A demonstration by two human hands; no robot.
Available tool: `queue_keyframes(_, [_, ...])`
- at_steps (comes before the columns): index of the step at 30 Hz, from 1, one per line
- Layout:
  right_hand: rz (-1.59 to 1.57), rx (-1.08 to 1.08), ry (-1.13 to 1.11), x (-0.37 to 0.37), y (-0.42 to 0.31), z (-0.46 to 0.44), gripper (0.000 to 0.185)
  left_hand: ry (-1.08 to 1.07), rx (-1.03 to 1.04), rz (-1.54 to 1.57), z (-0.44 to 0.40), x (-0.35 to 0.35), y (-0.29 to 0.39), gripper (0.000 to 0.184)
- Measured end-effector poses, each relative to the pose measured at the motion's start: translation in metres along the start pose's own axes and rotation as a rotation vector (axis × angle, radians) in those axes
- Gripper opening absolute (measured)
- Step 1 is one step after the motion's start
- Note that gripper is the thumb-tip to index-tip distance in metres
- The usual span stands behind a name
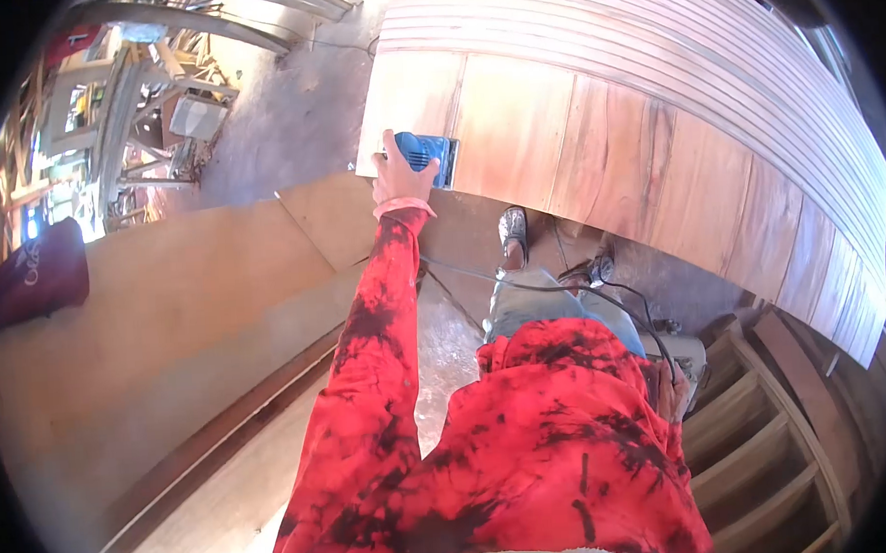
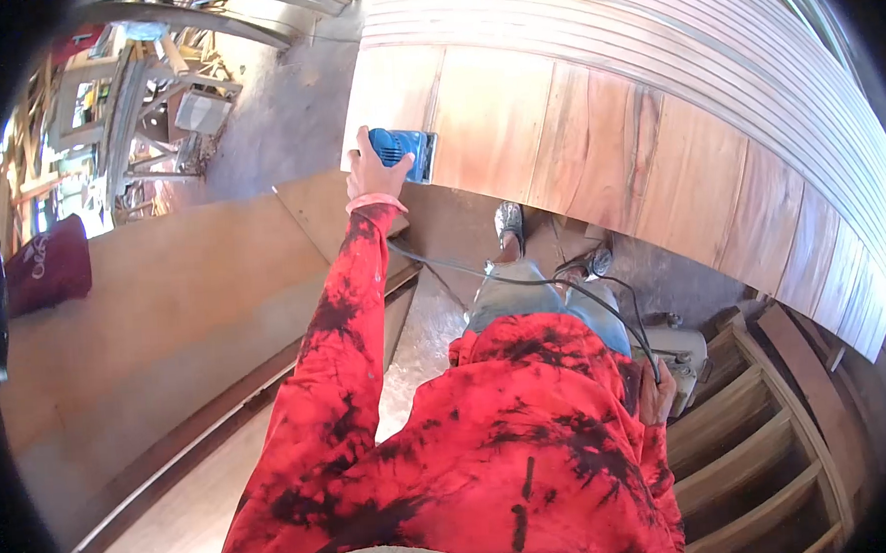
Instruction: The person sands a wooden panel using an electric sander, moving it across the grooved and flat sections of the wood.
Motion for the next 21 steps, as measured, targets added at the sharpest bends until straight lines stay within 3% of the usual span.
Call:
queue_keyframes(5, [0.129, -0.004, -0.021, -0.016, -0.007, 0.000, 0.031, -0.018, -0.018, -0.021, 0.036, 0.001, -0.021, 0.097])
queue_keyframes(7, [0.319, -0.024, -0.037, -0.020, 0.001, 0.001, 0.031, -0.029, 0.003, -0.011, 0.046, -0.001, -0.024, 0.099])
queue_keyframes(14, [0.083, -0.080, 0.088, -0.017, 0.025, 0.023, 0.033, -0.090, 0.004, -0.042, 0.054, 0.008, 0.011, 0.105])
queue_keyframes(16, [0.228, -0.053, 0.105, -0.018, 0.017, 0.030, 0.032, -0.099, 0.025, -0.062, 0.042, 0.011, 0.026, 0.105])
queue_keyframes(20, [0.195, 0.051, 0.121, -0.009, 0.032, 0.039, 0.029, -0.104, 0.075, -0.049, 0.006, 0.027, 0.052, 0.100])
queue_keyframes(21, [0.066, 0.054, 0.124, -0.005, 0.031, 0.042, 0.029, -0.097, 0.084, -0.060, -0.002, 0.032, 0.060, 0.097])
Point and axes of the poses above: each hand's wrist, its own z-axis away from the middle knuckle, its own x-axis out of the palm, y = z × x, the point moved 6 cm from there along -z, towards the middle knuckle, and after that the axes turned 9 degrees about z, right-handed, at the moved point
